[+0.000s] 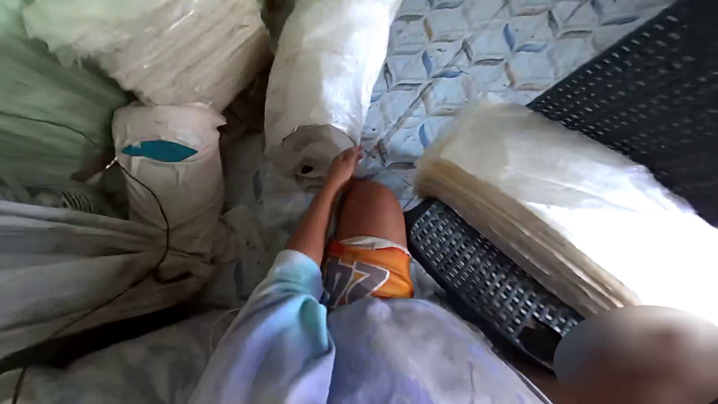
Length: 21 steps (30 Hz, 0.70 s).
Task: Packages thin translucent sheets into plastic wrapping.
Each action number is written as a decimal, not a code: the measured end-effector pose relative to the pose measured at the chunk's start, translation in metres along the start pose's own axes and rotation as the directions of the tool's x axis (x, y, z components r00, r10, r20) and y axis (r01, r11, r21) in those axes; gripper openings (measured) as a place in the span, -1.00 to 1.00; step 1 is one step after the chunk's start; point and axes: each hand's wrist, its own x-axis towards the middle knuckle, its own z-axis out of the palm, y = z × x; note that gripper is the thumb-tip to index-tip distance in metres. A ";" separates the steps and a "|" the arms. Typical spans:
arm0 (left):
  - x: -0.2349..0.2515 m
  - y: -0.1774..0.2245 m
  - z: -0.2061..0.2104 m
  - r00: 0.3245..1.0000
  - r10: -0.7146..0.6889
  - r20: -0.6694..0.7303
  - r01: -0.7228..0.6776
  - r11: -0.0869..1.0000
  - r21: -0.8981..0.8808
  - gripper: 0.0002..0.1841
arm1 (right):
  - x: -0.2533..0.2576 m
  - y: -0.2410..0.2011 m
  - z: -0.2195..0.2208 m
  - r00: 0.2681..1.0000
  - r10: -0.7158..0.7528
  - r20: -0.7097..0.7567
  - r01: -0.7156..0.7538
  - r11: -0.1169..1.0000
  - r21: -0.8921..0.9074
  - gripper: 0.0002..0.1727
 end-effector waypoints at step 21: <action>-0.028 -0.217 -0.091 0.413 -0.683 -0.602 0.562 0.712 -0.422 -0.49 | -0.033 -0.048 0.100 0.792 -0.434 0.430 0.475 0.880 0.013 -0.53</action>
